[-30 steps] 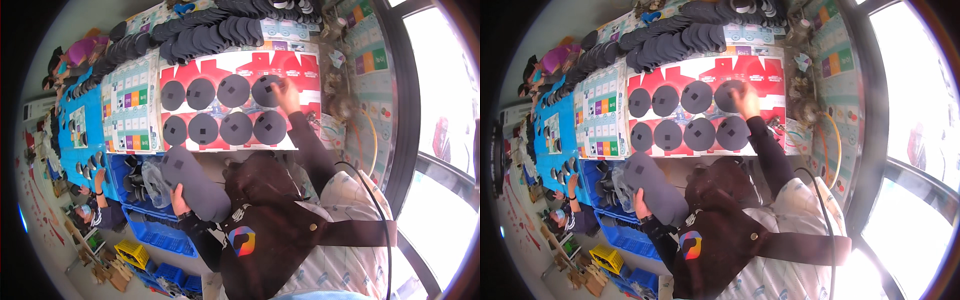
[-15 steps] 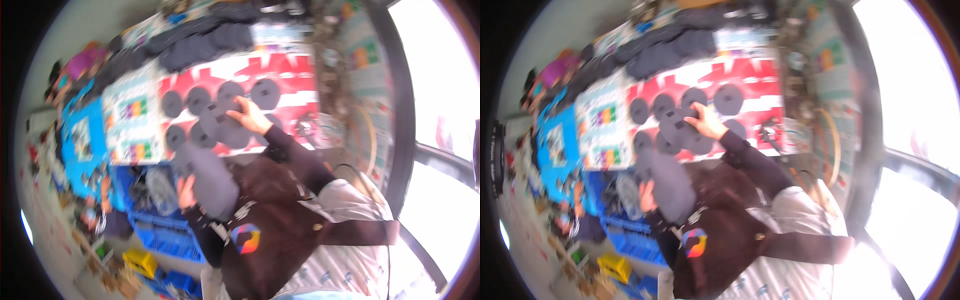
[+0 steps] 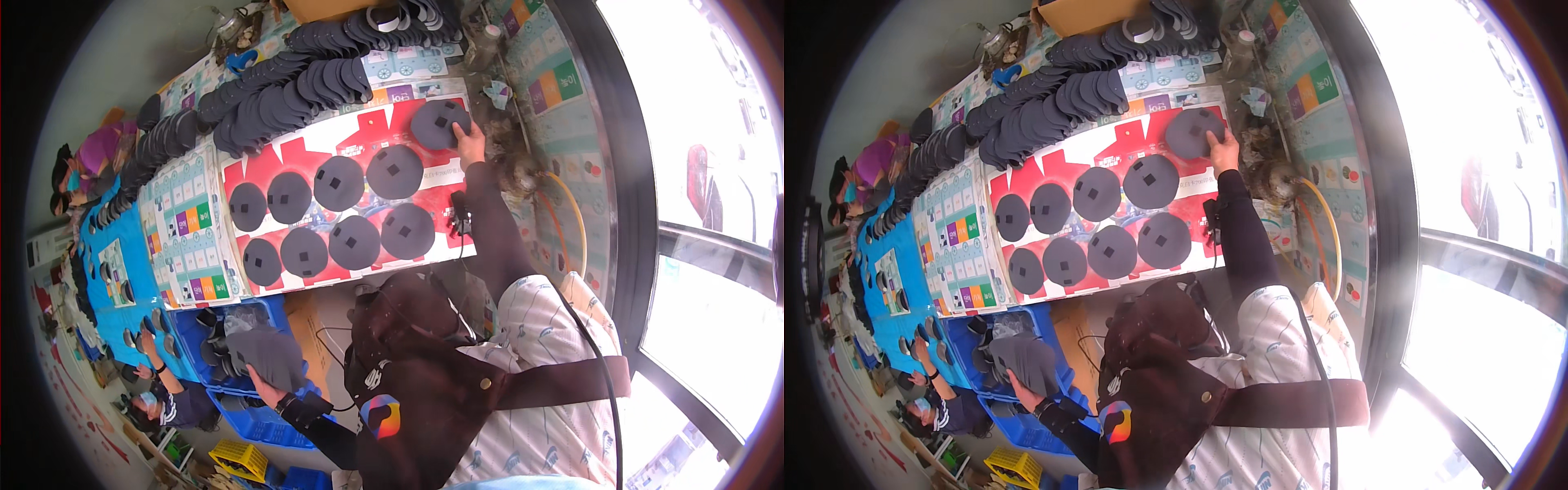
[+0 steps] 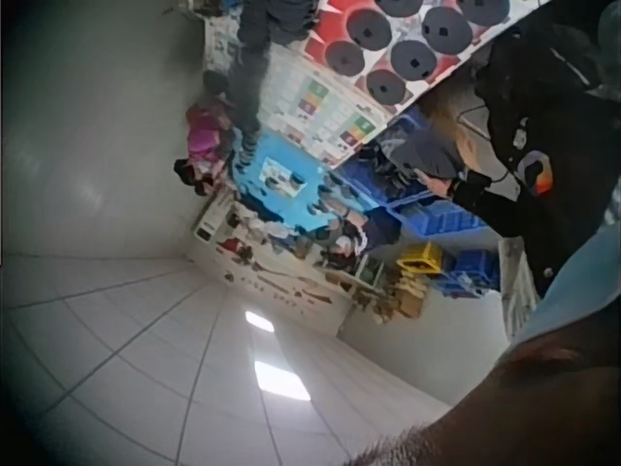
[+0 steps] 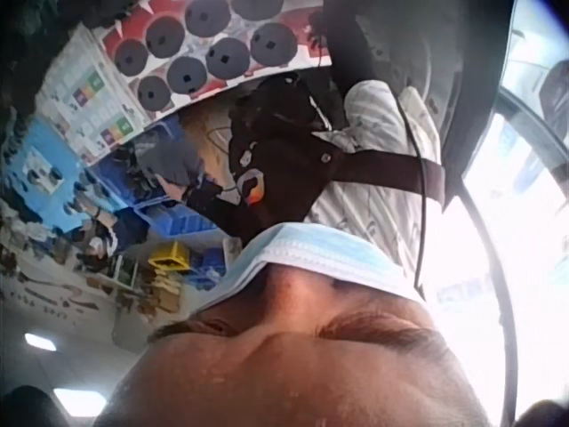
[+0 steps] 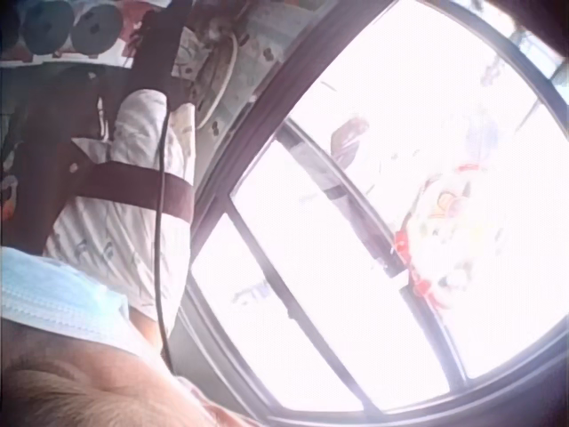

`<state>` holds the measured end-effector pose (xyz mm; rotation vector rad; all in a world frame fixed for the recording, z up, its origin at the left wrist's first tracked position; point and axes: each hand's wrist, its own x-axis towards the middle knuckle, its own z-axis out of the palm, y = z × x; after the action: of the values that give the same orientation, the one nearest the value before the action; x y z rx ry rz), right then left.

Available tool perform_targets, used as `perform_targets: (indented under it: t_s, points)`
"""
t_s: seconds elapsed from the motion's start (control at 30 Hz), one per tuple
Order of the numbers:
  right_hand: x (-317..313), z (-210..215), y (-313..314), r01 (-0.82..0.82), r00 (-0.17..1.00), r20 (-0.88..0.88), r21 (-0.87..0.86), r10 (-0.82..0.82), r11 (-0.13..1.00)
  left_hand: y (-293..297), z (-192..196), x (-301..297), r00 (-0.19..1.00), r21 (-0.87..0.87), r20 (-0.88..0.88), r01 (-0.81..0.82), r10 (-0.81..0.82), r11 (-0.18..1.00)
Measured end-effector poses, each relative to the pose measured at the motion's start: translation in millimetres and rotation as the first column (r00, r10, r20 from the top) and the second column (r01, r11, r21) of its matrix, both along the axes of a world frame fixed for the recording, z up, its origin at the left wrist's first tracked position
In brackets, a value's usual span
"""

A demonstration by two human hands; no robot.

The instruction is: The recorder is organizing and inspecting gray foam shoe components, placing them onto a grid on a table.

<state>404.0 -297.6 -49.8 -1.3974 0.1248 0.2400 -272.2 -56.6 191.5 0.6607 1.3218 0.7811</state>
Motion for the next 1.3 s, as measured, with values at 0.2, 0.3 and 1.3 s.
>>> perform_targets:
  t_s: [0.2, 0.3, 1.3]
  points:
    - [24.6, -24.5, -44.9, -0.011, 0.982, 0.059, -0.932, 0.182, 0.362, 26.7, -13.5, -42.0, 0.929, 0.234, -0.351, 0.21, -0.119, 0.949]
    - [-16.9, 37.5, -29.7, 0.262, 0.948, 0.317, -0.807, 0.014, 0.529, 28.6, -24.1, -113.2, 0.474, 0.369, -0.879, 0.746, -0.054, 0.554]
    - [-552.2, -240.6, 221.6, -0.65, 0.157, -0.546, -0.684, 0.823, -0.33, -28.4, -176.3, -162.1, 0.814, 0.256, -0.58, 0.209, -0.023, 0.944]
